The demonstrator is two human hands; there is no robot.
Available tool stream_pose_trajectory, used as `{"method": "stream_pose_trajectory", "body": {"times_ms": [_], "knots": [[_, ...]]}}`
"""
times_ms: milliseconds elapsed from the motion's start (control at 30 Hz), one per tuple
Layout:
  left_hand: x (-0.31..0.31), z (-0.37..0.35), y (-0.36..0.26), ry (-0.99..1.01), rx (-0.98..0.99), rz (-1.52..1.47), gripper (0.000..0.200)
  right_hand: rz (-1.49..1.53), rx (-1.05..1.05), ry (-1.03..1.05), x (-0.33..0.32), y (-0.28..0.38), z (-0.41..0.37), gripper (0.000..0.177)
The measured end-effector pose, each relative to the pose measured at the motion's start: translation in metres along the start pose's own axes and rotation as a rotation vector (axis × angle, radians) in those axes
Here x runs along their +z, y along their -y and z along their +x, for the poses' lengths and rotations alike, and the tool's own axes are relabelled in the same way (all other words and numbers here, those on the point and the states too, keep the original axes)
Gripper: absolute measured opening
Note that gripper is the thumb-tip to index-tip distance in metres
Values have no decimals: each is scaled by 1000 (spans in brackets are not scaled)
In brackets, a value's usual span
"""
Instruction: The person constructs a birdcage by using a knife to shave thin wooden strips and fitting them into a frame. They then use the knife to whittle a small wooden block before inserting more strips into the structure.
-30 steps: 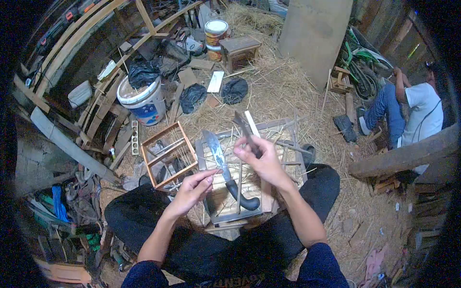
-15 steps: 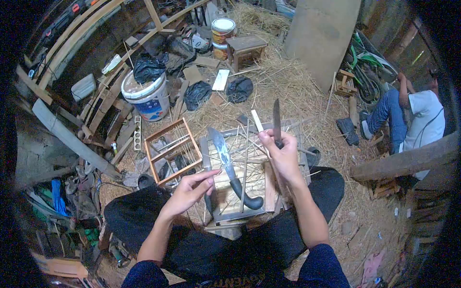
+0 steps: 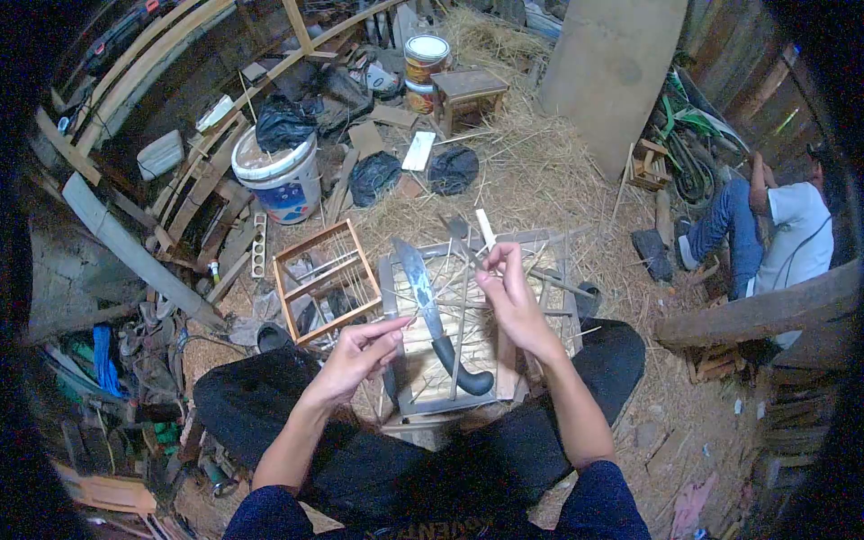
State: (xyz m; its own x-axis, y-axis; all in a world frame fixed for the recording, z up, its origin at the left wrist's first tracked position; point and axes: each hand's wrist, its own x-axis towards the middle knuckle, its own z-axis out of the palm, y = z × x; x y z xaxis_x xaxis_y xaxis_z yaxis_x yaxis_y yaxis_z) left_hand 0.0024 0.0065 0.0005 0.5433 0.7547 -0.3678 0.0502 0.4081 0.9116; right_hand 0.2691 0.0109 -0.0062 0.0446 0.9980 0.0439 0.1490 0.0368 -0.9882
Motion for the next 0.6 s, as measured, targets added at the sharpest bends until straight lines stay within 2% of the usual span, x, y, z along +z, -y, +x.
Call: {"method": "stream_pose_trajectory", "body": {"times_ms": [133,233,333,367,467,500,533,600], "knots": [[1,-2,-5,10,-13,-39,41,-71,77,59,-2,-1,-2,19],[1,0,0,27,-19,-94,39,-189,-73,54,6,9,-5,18],[3,0,-2,38,-47,-153,40,-119,-109,-124,3,10,0,19],[5,0,-3,43,-58,-171,40,-177,-107,-182,0,8,1,16],[7,1,-3,65,-81,-239,42,-366,-218,-131,15,13,-10,15],[7,1,-4,70,-95,-266,43,-336,-148,-59,23,15,-15,15],[7,1,-6,73,-113,-292,43,-320,-186,-64,27,15,-16,16],[9,0,-7,82,-137,-341,44,-245,-173,-165,21,7,-11,16]]}}
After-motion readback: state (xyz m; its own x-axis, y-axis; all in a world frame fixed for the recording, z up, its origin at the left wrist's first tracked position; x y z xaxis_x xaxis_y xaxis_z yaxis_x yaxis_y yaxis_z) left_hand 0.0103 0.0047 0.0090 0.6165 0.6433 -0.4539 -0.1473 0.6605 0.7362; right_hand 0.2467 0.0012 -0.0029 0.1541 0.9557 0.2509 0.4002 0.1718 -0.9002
